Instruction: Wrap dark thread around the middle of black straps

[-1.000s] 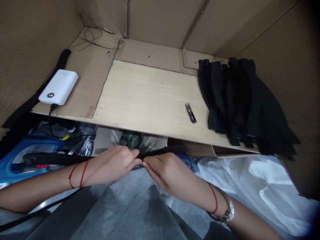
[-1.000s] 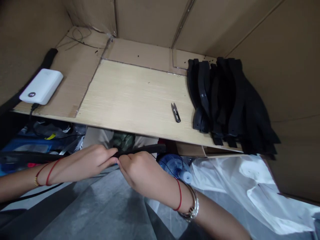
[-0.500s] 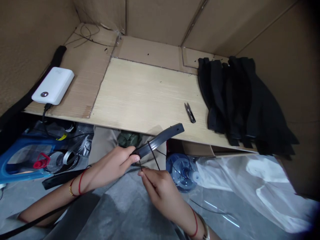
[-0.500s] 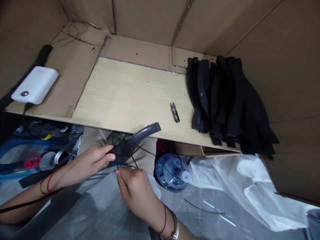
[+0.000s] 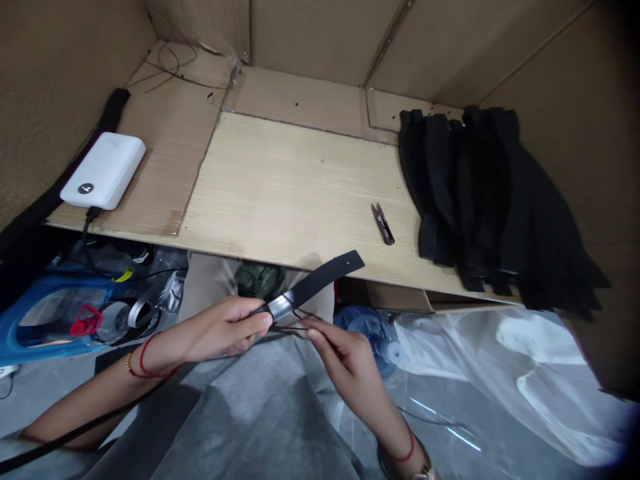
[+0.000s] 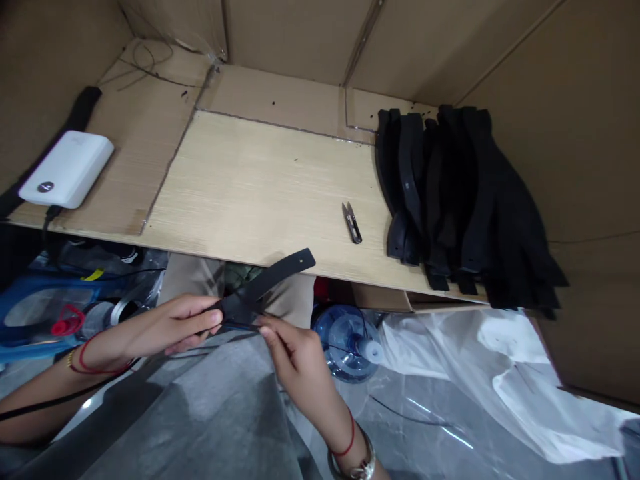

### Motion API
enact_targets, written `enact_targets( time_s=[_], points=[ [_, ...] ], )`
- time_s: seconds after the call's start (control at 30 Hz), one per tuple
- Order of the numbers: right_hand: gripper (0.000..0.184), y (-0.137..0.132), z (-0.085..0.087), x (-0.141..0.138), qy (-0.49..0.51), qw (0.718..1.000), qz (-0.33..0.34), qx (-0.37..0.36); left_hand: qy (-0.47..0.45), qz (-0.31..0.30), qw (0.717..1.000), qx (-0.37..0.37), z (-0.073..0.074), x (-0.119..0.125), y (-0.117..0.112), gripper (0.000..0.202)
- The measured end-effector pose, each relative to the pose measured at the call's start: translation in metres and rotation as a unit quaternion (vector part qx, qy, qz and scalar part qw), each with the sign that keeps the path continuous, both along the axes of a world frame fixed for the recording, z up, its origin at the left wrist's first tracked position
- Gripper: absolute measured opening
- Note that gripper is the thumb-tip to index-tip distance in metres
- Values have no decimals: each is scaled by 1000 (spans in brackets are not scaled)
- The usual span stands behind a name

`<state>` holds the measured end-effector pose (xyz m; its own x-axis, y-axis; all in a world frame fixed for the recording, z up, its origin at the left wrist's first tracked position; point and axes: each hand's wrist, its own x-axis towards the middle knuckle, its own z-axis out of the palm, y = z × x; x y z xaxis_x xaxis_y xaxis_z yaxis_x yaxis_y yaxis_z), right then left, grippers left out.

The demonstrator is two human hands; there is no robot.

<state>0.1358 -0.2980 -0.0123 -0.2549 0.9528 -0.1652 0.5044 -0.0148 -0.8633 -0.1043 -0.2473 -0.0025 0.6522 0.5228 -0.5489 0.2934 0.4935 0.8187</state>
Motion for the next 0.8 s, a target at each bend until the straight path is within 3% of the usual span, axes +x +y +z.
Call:
enact_targets(
  time_s=[0.13, 0.23, 0.33, 0.5, 0.57, 0.67, 0.73, 0.8],
  points=[
    [87, 5, 1, 20, -31, 995, -92, -17, 68, -48, 994, 70, -6, -6, 3, 42],
    [105, 14, 3, 39, -83, 983, -166, 19, 113, -86, 981, 133, -9, -13, 2, 40],
    [99, 25, 4, 65, -125, 960, -249, 33, 117, -105, 977, 144, -8, -20, 0, 38],
    [52, 26, -1, 114, -212, 921, -324, 38, 83, -111, 980, 141, 12, -29, -3, 32],
    [41, 19, -4, 127, -245, 922, -297, 33, 79, -110, 980, 145, 22, -31, -3, 31],
    [33, 10, -8, 125, -250, 951, -180, 0, 80, -118, 978, 153, 30, -29, -1, 32],
    [22, 6, -9, 107, -218, 972, -87, 14, 89, -124, 974, 168, 30, -24, 2, 33],
    [24, 4, -7, 75, -152, 987, 0, 44, 84, -132, 971, 180, 30, -17, 5, 34]
  ],
)
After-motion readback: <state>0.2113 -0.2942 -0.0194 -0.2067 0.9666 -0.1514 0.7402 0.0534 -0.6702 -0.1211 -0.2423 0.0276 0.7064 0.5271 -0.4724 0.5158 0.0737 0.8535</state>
